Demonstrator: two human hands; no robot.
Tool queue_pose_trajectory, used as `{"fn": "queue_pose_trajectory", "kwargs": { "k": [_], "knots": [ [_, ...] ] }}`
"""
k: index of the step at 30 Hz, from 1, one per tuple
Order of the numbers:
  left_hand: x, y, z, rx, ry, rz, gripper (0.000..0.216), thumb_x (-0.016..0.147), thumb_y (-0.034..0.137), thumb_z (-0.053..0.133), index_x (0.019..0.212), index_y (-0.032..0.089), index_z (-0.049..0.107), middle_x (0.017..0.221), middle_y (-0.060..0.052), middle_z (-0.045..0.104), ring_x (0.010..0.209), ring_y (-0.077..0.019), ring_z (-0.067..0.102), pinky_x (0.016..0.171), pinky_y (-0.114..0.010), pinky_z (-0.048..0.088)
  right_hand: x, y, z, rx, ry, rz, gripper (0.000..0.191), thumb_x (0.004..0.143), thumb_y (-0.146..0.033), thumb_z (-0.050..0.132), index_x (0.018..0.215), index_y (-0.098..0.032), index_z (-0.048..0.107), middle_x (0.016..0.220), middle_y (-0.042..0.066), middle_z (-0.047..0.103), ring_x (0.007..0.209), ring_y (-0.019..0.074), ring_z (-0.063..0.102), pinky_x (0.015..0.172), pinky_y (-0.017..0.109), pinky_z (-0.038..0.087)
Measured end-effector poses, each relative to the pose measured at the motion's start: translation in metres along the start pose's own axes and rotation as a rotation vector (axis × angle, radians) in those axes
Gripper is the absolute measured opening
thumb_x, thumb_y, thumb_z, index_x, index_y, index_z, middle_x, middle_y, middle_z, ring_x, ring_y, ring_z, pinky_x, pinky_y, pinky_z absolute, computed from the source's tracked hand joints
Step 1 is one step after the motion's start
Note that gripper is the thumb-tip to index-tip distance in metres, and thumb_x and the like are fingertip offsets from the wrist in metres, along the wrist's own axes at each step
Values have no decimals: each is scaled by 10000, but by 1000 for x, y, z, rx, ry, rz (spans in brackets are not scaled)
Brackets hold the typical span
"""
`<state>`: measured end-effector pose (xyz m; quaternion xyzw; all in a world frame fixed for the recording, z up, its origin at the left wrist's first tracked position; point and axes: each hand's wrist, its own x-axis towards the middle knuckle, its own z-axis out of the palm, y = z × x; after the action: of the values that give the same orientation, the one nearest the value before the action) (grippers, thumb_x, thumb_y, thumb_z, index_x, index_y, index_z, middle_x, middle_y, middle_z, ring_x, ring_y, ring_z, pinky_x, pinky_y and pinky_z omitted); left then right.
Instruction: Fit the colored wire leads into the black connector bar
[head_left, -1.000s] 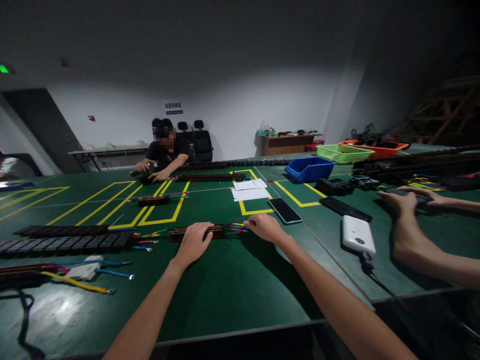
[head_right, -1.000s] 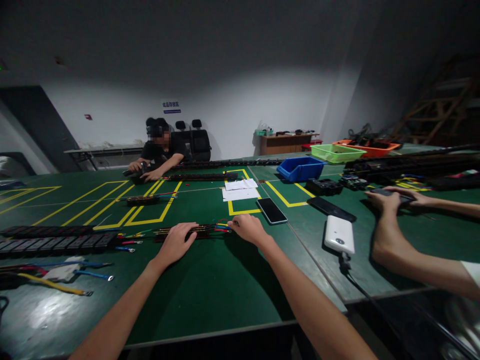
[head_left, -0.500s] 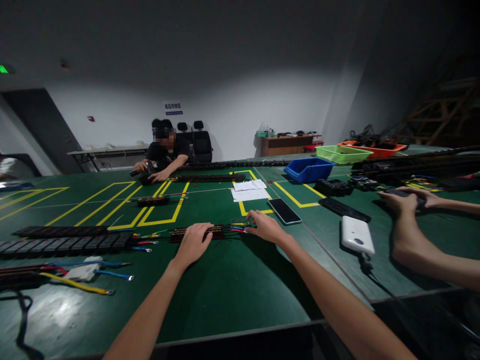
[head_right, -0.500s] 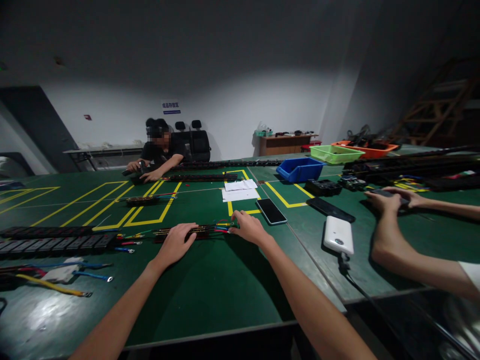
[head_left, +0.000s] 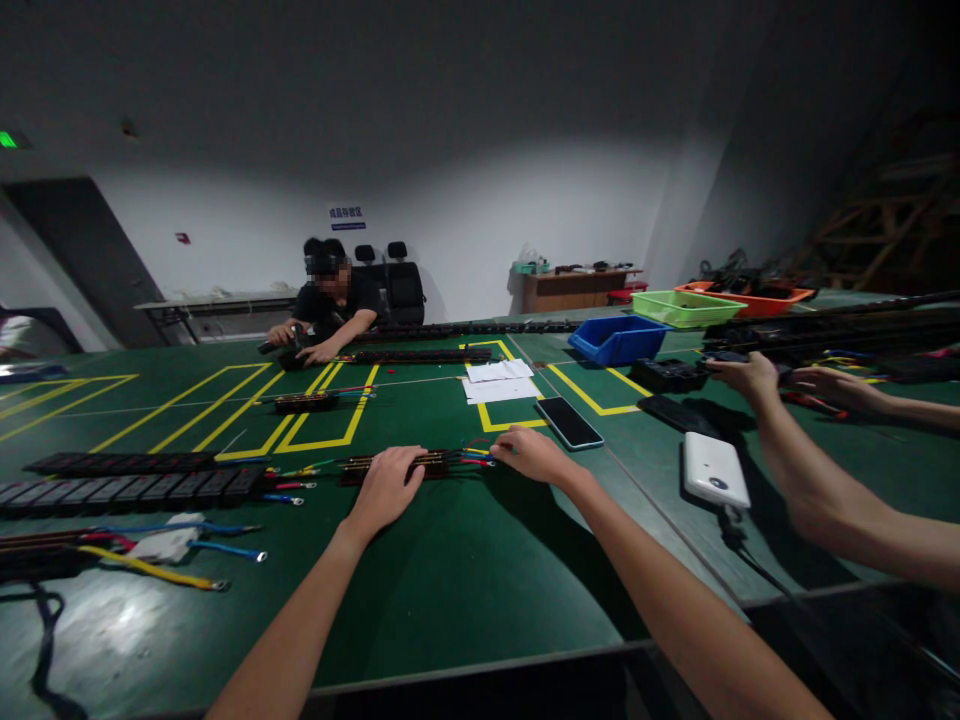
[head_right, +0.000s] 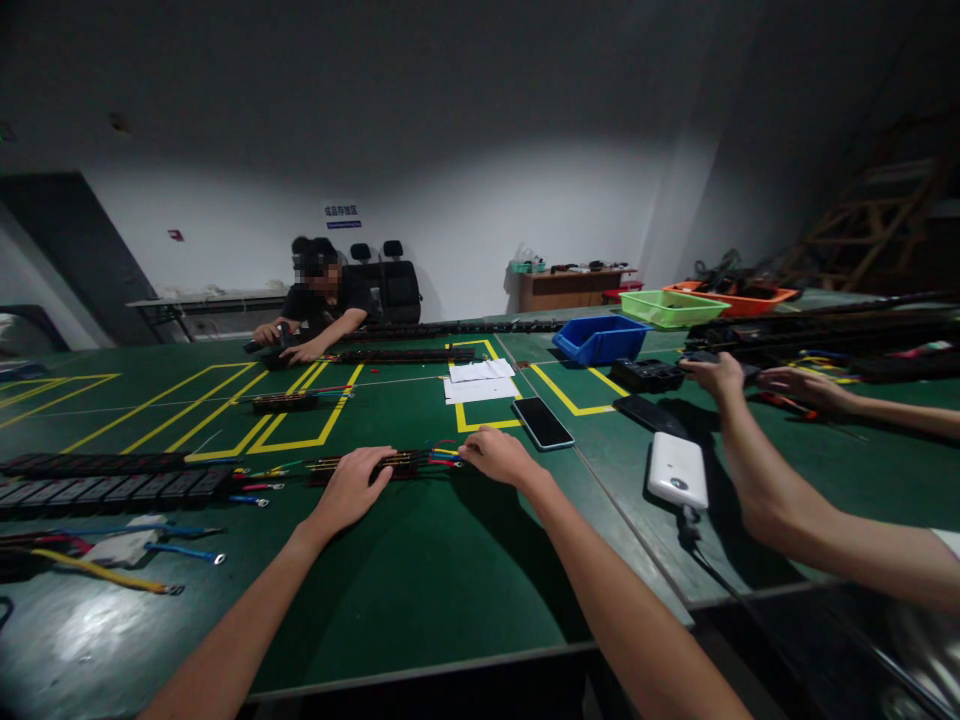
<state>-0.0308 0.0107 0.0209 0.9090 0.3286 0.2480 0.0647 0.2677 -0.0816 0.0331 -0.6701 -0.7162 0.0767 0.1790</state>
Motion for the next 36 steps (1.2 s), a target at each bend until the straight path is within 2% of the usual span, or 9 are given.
{"fn": "queue_pose_trajectory", "kwargs": {
  "k": [3,7,10,15,19,22,27,30,36],
  "knots": [
    [0,0,0,-6,-3,0,353,1002,369,483,1278,234,658,1317,-74,689,1251,-244,600,1127,-503,428,0,2,0,38,16,14,215,944,-407,640,1052,-242,724,1070,59,684,952,200,638,749,258,403],
    [0,-1,0,-11,-12,-5,363,1002,372,483,1289,230,653,1320,-79,686,1258,-246,597,1127,-509,426,-1,-2,4,-3,28,48,292,888,-378,726,1132,-234,655,1125,63,653,954,200,626,741,263,393],
    [0,-1,0,-13,-14,-15,369,1002,376,483,1296,232,652,1316,-78,689,1254,-247,601,1125,-512,430,-2,-6,4,-37,50,53,291,904,-384,718,1139,-234,634,1116,58,640,955,198,626,729,261,390],
    [0,0,-1,-16,-14,-25,378,1002,396,478,1297,240,655,1322,-74,687,1260,-251,599,1129,-516,429,-4,-10,-2,-60,19,50,199,948,-409,656,1047,-250,725,1087,64,648,976,211,640,743,262,410],
    [0,-1,0,-6,-11,-13,373,1002,386,478,1289,230,658,1314,-77,690,1253,-250,601,1124,-509,434,-4,-8,-3,-32,-43,4,218,989,-340,566,1028,-253,762,1064,69,680,992,212,647,767,264,422],
    [1,-2,2,-2,-7,-7,374,1002,388,477,1291,229,654,1313,-76,690,1251,-250,601,1122,-508,435,-3,-5,-2,-18,-35,-6,236,1002,-317,532,1022,-248,757,1051,66,680,974,204,650,753,264,412],
    [1,-2,2,5,2,-3,370,995,380,479,1281,229,658,1310,-81,692,1243,-259,604,1114,-507,442,-3,-5,0,-50,64,44,213,958,-415,642,1072,-242,689,1093,62,622,943,203,640,703,264,388],
    [1,0,0,1,-5,-11,373,995,387,479,1282,232,661,1307,-80,695,1242,-259,608,1120,-512,439,-3,-8,3,-71,53,76,278,918,-417,709,1124,-244,639,1122,59,591,927,197,631,701,264,384],
    [1,2,-2,-2,-24,-36,383,998,394,476,1298,239,654,1328,-78,688,1256,-267,606,1125,-531,436,-3,-11,3,-74,69,86,308,917,-426,715,1150,-248,622,1134,59,579,902,190,621,707,262,386]
  ]
}}
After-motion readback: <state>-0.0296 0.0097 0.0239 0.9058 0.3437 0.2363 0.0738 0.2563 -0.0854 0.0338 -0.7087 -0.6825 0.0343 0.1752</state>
